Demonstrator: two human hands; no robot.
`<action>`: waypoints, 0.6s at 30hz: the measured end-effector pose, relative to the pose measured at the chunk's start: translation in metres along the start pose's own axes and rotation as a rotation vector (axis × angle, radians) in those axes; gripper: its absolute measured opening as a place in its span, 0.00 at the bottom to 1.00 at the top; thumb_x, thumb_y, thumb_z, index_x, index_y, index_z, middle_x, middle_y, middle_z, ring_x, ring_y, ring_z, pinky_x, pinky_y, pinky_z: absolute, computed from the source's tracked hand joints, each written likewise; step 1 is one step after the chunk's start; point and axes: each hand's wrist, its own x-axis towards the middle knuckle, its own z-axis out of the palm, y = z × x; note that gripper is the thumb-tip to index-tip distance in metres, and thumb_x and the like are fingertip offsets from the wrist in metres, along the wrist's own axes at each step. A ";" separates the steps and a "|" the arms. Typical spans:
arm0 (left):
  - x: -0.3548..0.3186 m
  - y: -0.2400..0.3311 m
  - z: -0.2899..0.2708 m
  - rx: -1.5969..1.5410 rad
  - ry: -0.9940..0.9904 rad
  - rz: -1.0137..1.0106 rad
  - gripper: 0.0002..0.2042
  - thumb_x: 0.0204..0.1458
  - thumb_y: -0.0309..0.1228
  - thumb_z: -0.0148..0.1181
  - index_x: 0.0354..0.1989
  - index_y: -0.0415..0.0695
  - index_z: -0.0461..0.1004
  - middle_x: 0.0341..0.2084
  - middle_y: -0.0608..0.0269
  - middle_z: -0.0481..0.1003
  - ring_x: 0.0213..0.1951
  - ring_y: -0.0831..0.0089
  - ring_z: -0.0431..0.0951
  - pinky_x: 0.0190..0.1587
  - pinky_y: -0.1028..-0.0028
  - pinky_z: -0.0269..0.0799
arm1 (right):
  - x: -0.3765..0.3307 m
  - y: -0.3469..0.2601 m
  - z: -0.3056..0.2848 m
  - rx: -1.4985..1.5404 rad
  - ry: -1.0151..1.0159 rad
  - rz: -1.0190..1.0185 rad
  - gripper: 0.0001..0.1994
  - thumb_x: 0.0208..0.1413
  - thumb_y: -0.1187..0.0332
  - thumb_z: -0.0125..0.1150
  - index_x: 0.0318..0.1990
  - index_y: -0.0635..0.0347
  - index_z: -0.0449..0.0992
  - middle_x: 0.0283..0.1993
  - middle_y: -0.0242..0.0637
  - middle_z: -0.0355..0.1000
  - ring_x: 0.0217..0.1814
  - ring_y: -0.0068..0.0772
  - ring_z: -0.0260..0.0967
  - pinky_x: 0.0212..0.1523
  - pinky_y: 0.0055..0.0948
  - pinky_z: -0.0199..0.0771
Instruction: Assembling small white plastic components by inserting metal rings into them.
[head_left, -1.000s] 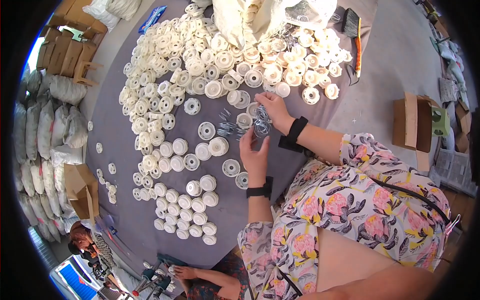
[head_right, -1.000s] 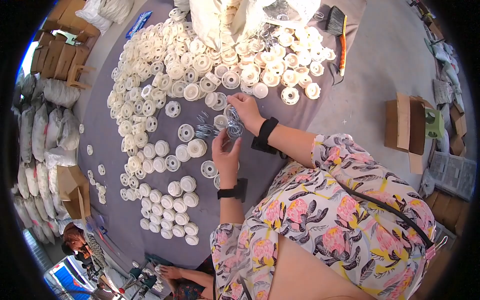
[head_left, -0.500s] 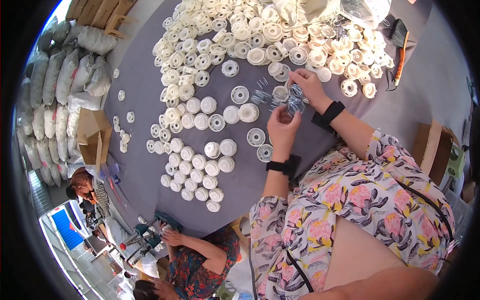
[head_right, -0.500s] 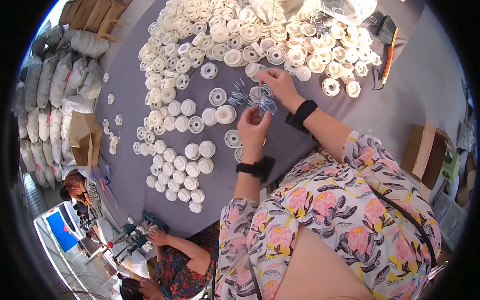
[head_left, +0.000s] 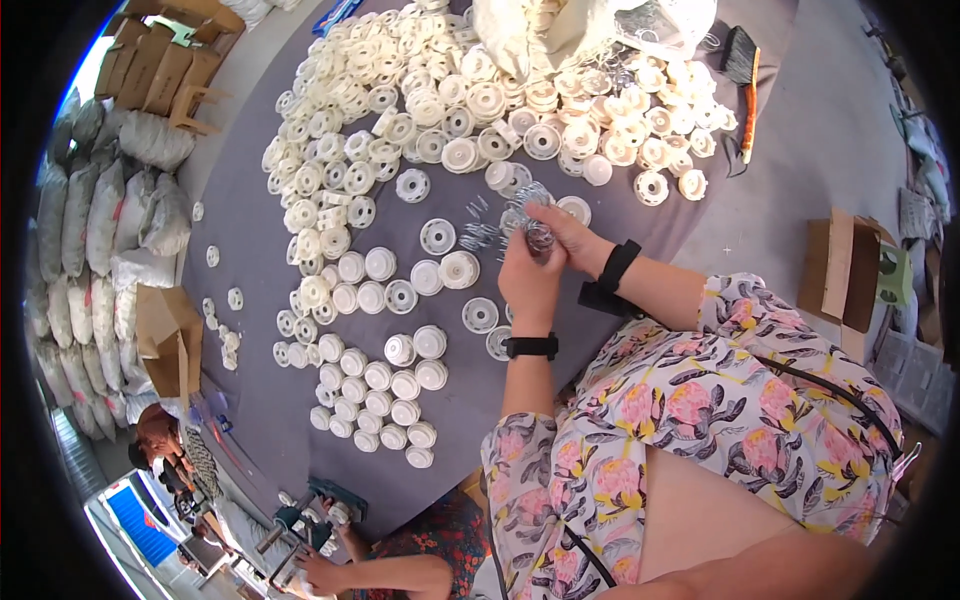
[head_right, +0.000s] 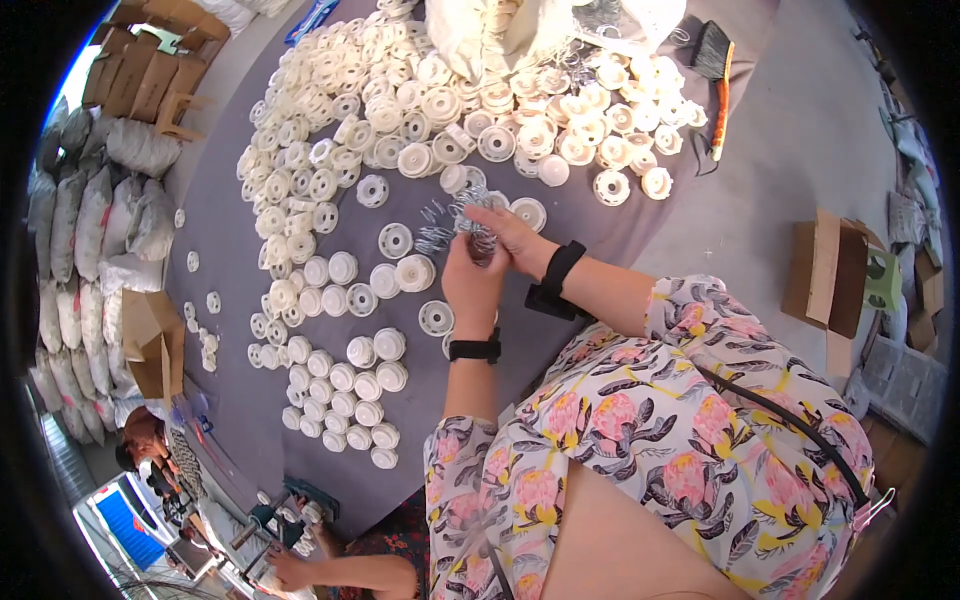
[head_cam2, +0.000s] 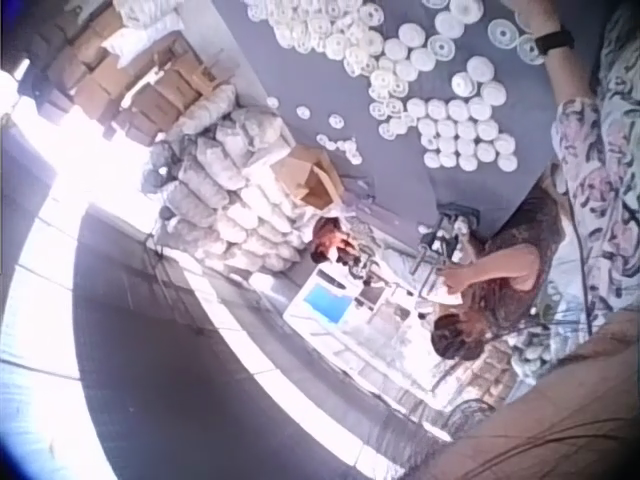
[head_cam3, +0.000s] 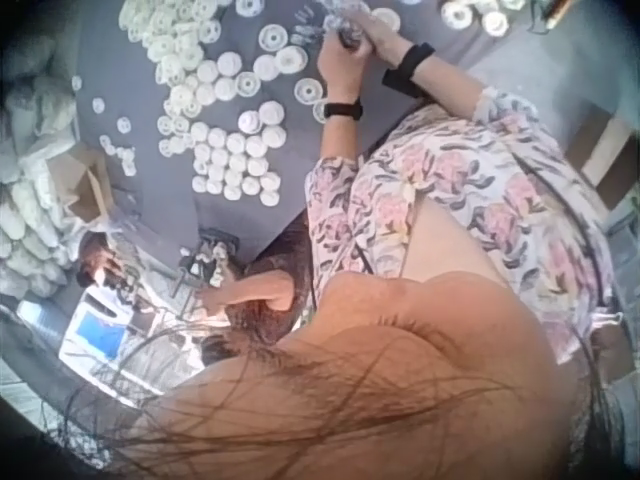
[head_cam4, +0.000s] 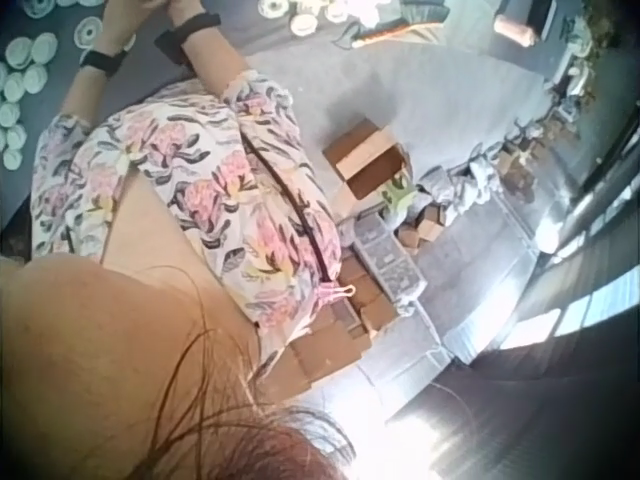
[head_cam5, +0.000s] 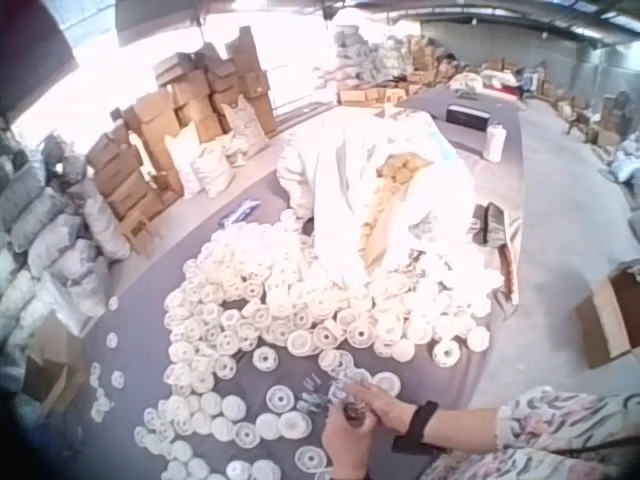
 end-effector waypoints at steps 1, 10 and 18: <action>0.000 0.004 -0.001 -0.126 -0.040 -0.091 0.17 0.43 0.36 0.62 0.39 0.39 0.70 0.19 0.60 0.73 0.22 0.70 0.74 0.27 0.71 0.70 | 0.003 -0.002 -0.003 0.001 0.012 -0.012 0.20 0.46 0.55 0.66 0.40 0.55 0.67 0.33 0.28 0.67 0.32 0.21 0.65 0.32 0.22 0.69; -0.009 -0.029 0.011 -1.285 -0.214 -0.813 0.19 0.55 0.51 0.43 0.26 0.47 0.67 0.11 0.72 0.62 0.12 0.79 0.60 0.14 0.78 0.53 | 0.007 -0.012 -0.012 -0.514 0.038 -0.255 0.10 0.51 0.62 0.62 0.32 0.56 0.69 0.27 0.27 0.68 0.28 0.13 0.62 0.27 0.17 0.62; -0.010 -0.035 0.015 -1.914 -0.717 -0.671 0.25 0.54 0.55 0.40 0.22 0.44 0.69 0.09 0.70 0.61 0.11 0.75 0.62 0.14 0.76 0.56 | 0.007 -0.025 -0.009 -0.661 0.320 -0.487 0.23 0.50 0.57 0.62 0.12 0.59 0.61 0.12 0.23 0.56 0.16 0.12 0.51 0.15 0.20 0.52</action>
